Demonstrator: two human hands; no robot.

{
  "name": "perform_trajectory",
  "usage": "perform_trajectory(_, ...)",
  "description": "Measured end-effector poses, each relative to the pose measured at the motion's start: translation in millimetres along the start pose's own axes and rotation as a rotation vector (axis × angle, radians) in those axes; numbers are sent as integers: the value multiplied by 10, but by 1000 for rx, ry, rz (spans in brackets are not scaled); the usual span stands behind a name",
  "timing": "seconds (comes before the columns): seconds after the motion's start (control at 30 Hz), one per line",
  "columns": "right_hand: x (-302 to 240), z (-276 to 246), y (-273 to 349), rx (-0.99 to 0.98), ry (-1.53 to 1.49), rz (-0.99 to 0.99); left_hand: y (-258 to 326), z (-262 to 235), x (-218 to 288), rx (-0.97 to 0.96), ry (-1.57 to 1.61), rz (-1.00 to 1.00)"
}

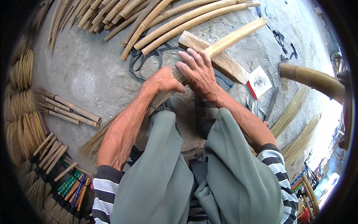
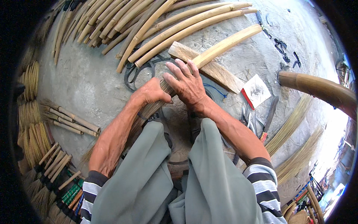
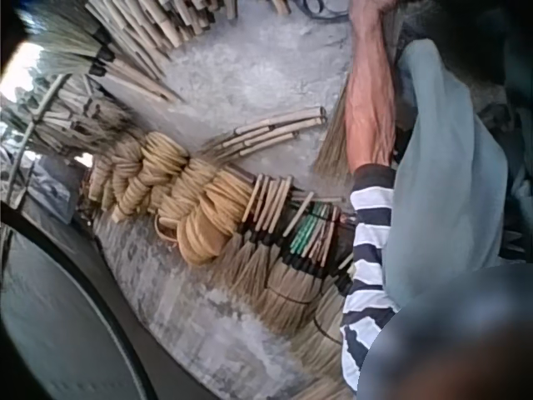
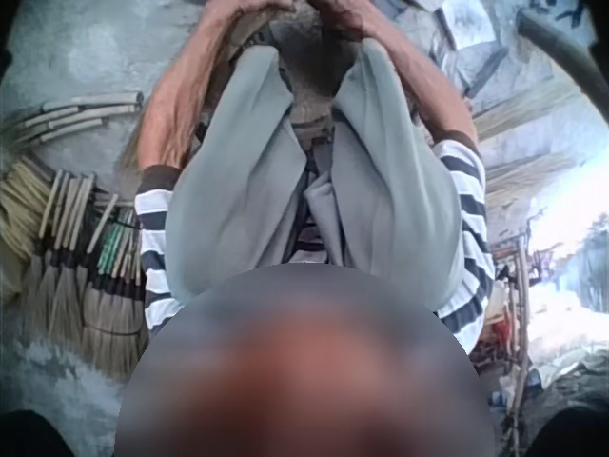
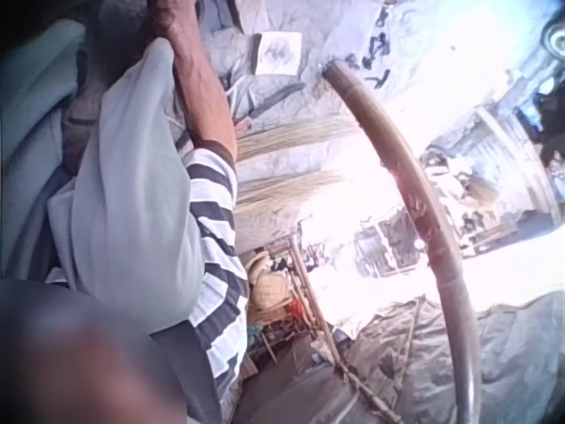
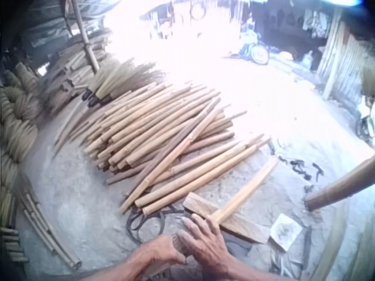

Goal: The person assembles a broom by gathering a bundle of straw-like bristles, aligning them, and securing them to a bamboo handle using a black strap. The person repeatedly wraps and tightens the strap around the junction of the bristles and handle.

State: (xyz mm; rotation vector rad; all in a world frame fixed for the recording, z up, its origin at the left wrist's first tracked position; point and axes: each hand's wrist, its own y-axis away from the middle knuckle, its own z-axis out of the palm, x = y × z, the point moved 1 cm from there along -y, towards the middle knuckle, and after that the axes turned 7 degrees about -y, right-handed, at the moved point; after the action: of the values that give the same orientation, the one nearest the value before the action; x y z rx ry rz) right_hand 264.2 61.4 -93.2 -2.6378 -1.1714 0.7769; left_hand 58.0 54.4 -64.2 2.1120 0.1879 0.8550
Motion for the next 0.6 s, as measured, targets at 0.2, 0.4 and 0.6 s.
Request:
perform_trajectory(0.2,37,130,-84,49,12,9,257,117,179,354,-335,16)
perform_trajectory(0.4,-1,63,-65,47,-4,2,329,131,254,298,-341,-1)
perform_trajectory(0.6,29,117,27,53,-16,-5,388,301,342,395,-330,-85)
